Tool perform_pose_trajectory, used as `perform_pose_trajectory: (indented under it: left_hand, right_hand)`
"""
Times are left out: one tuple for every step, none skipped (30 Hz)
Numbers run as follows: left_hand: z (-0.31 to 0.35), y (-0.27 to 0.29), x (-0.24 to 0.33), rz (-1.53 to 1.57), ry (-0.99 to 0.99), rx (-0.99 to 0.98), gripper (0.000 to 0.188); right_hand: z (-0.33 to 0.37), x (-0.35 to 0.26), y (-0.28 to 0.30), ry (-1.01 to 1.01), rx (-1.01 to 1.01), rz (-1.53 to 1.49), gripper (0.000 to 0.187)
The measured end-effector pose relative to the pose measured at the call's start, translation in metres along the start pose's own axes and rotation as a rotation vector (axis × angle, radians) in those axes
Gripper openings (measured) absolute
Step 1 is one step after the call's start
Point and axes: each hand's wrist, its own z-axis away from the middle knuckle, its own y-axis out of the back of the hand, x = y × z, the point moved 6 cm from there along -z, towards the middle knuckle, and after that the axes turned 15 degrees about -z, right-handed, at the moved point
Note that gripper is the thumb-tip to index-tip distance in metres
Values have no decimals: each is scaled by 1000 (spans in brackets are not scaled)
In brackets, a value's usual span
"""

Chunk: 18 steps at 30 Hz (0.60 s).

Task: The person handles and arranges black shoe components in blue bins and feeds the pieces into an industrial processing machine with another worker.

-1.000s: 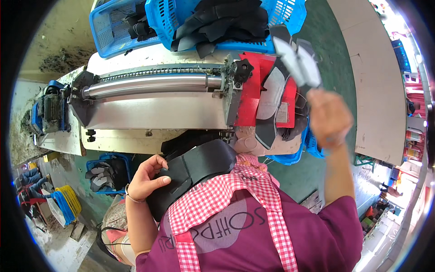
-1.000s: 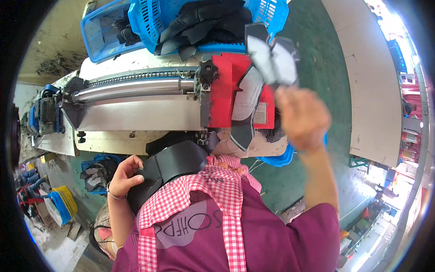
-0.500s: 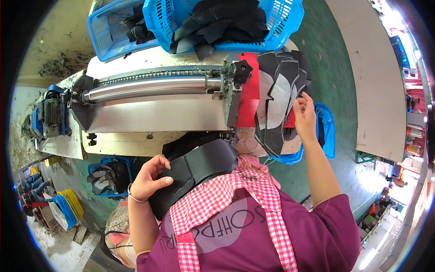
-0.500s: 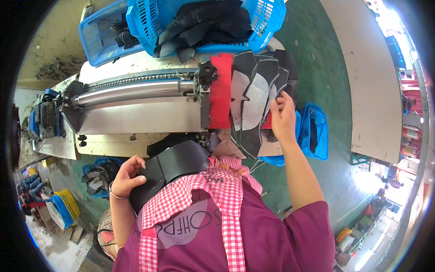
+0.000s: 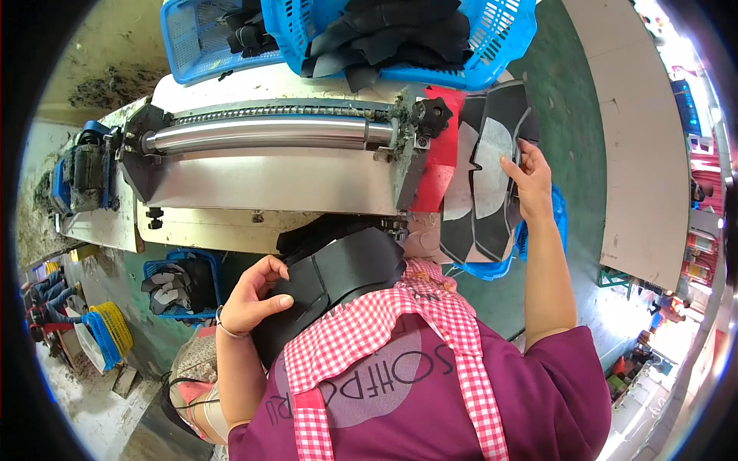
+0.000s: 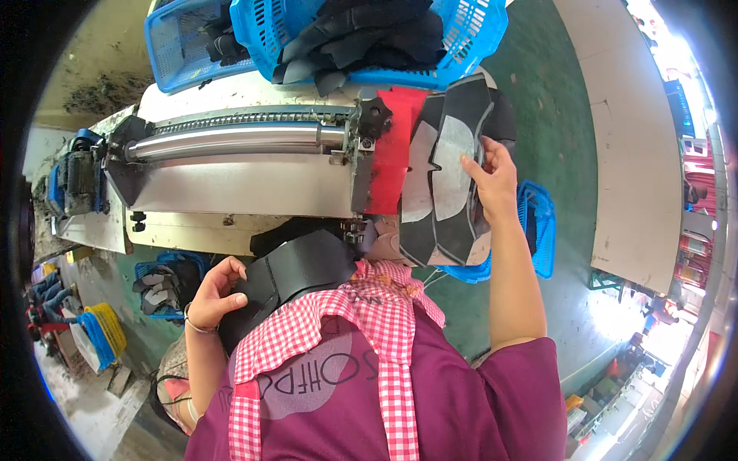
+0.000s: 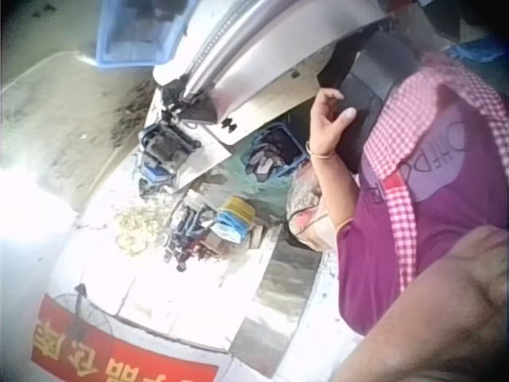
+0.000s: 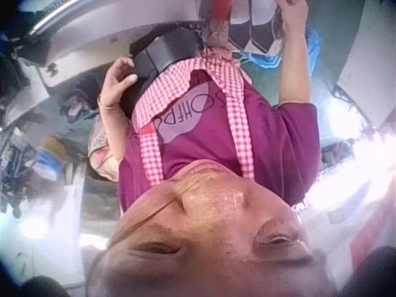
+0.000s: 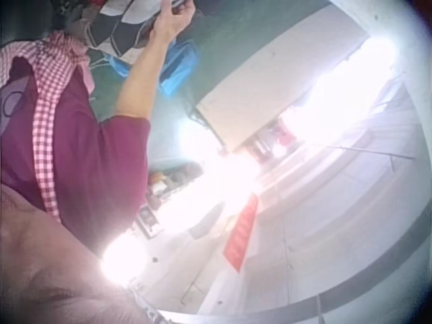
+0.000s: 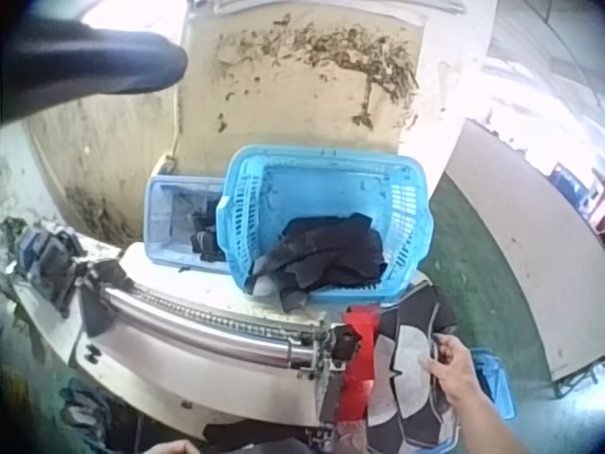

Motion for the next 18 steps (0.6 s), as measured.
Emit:
perform_pose_trajectory:
  left_hand:
    - [0,0,-2,5,2,-3,41]
    - [0,1,-3,10,4,-6,41]
    - [0,1,-4,10,5,-7,41]
    - [0,2,-4,4,-6,-8,41]
    - [0,2,-4,-3,-14,-5,41]
    - [0,2,-5,-2,-13,-2,41]
    - [-1,2,-4,-2,-13,-7,41]
    - [-1,1,-4,-1,-14,-11,41]
    - [-1,1,-4,-2,-14,-10,41]
    - [-1,0,-5,5,-9,-14,41]
    - [-1,0,-5,16,-4,-20,41]
    - [0,0,-6,18,-3,-16,41]
    - [1,-1,-6,16,-8,-26,41]
    - [2,-2,-5,16,-11,-32,42]
    - [1,-2,-5,22,-7,-19,42]
    - [3,-5,-4,27,-59,-54,45]
    - [4,-7,-1,33,-111,-88,47]
    - [7,-8,3,-16,-117,-144,50]
  right_hand:
    - [0,-3,5,-1,0,1,62]
    - [-1,-10,10,11,23,-49,59]
    - [0,-18,12,24,46,-98,57]
    - [5,-35,10,58,58,-214,55]
    - [6,-43,14,64,66,-318,52]
    - [11,-53,11,47,70,-381,51]
    - [15,-60,7,32,77,-445,50]
    - [16,-50,4,20,56,-470,50]
    - [16,-34,-2,7,35,-494,51]
    - [18,-16,-12,12,6,-397,55]
    - [22,-1,-24,-97,41,-273,59]
    - [24,9,-28,-52,146,-20,61]
    - [26,13,-29,-5,246,233,62]
    - [22,21,-30,-8,235,233,62]
    - [14,24,-35,51,147,147,63]
    - [10,28,-44,100,52,57,64]
    - [5,21,-51,179,73,137,64]
    - [-3,18,-57,153,37,128,64]
